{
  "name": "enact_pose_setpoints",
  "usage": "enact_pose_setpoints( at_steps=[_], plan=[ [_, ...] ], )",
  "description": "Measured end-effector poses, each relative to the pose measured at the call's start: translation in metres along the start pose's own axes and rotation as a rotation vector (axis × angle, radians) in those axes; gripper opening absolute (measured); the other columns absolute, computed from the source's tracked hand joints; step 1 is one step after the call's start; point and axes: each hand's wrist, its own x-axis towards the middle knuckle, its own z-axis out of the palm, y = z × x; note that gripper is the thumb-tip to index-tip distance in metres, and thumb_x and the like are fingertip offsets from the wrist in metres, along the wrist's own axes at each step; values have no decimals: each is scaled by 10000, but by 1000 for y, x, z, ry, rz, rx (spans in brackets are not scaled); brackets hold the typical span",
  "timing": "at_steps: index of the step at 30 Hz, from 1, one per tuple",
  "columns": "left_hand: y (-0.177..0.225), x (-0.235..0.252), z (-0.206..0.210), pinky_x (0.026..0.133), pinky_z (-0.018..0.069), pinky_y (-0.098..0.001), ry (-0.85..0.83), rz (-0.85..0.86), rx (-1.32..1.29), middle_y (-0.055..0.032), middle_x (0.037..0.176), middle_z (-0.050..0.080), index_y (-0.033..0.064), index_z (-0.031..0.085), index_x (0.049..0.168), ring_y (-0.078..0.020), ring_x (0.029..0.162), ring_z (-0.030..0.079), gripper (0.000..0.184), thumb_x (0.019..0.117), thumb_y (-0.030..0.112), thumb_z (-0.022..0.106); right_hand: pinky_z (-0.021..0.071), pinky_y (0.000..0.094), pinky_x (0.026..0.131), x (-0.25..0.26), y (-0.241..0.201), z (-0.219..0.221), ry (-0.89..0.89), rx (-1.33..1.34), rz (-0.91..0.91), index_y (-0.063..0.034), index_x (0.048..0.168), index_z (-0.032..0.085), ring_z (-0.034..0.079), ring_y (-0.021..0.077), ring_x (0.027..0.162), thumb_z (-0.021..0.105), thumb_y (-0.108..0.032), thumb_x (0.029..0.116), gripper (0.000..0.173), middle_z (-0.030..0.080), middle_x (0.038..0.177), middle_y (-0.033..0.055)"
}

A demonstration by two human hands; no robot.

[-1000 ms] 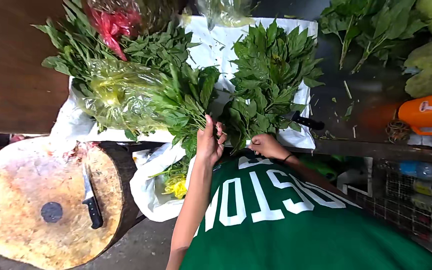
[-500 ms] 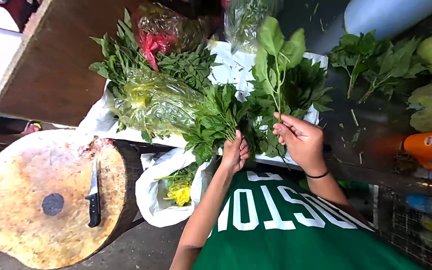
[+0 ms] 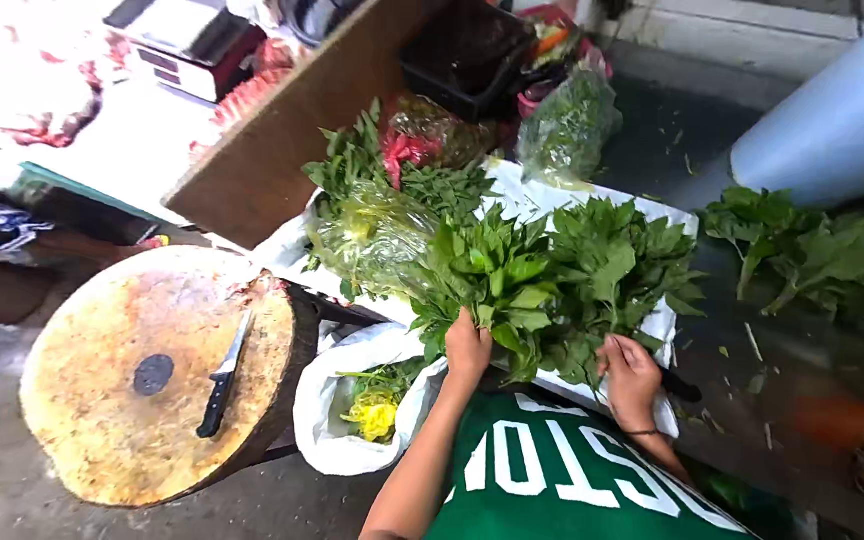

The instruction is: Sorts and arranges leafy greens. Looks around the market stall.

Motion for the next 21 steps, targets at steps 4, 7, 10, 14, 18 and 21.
enact_pose_setpoints(
  at_steps=[4, 7, 10, 14, 18, 21],
  plan=[
    [9, -7, -11, 909, 553, -506, 98, 112, -133, -242, 985, 714, -117, 669, 1093, -346, 963, 709, 310, 856, 80, 706, 558, 289, 482, 8, -2, 1, -8, -26, -54, -20, 1193, 678, 628, 135, 555, 647, -148, 1011, 225, 717, 831, 60],
    [13, -16, -12, 1025, 500, -411, 42, 48, -357, -270, 1118, 686, -174, 612, 1195, -291, 1101, 660, 361, 892, 14, 669, 587, 309, 545, 20, -9, 9, -115, -168, -93, -40, 1206, 685, 664, 132, 635, 646, -197, 1013, 252, 733, 906, 56],
    [10, -13, 3, 737, 543, -248, -196, -3, -920, -36, 826, 628, -46, 617, 1074, -65, 763, 609, 216, 1014, 132, 509, 616, 388, 702, 29, -17, 13, -314, -466, -91, -128, 1219, 730, 704, 154, 765, 672, -321, 994, 302, 752, 1070, 46],
    [39, 4, 18, 961, 562, -525, -540, -160, -1409, -125, 1026, 675, 24, 639, 1036, -279, 1019, 668, 478, 1117, 391, 344, 640, 354, 740, 7, -67, 24, -510, -268, -124, -168, 1182, 731, 719, 116, 839, 629, -420, 1008, 323, 742, 1079, -4],
    [57, -5, 37, 892, 578, -391, -665, -254, -1354, -110, 1120, 685, 42, 624, 1199, -194, 1005, 669, 527, 1119, 435, 282, 584, 390, 932, -14, -103, 43, -636, -272, -136, -72, 1338, 614, 686, 179, 1054, 590, -409, 1026, 460, 685, 1227, 104],
    [64, -14, 50, 883, 577, -367, -752, -346, -1294, -76, 1110, 689, 84, 648, 1190, -162, 1001, 667, 524, 1105, 482, 318, 508, 483, 1053, -14, -108, 42, -654, -403, -96, 8, 1366, 552, 642, 294, 1193, 504, -289, 1072, 422, 657, 1260, 202]
  ],
)
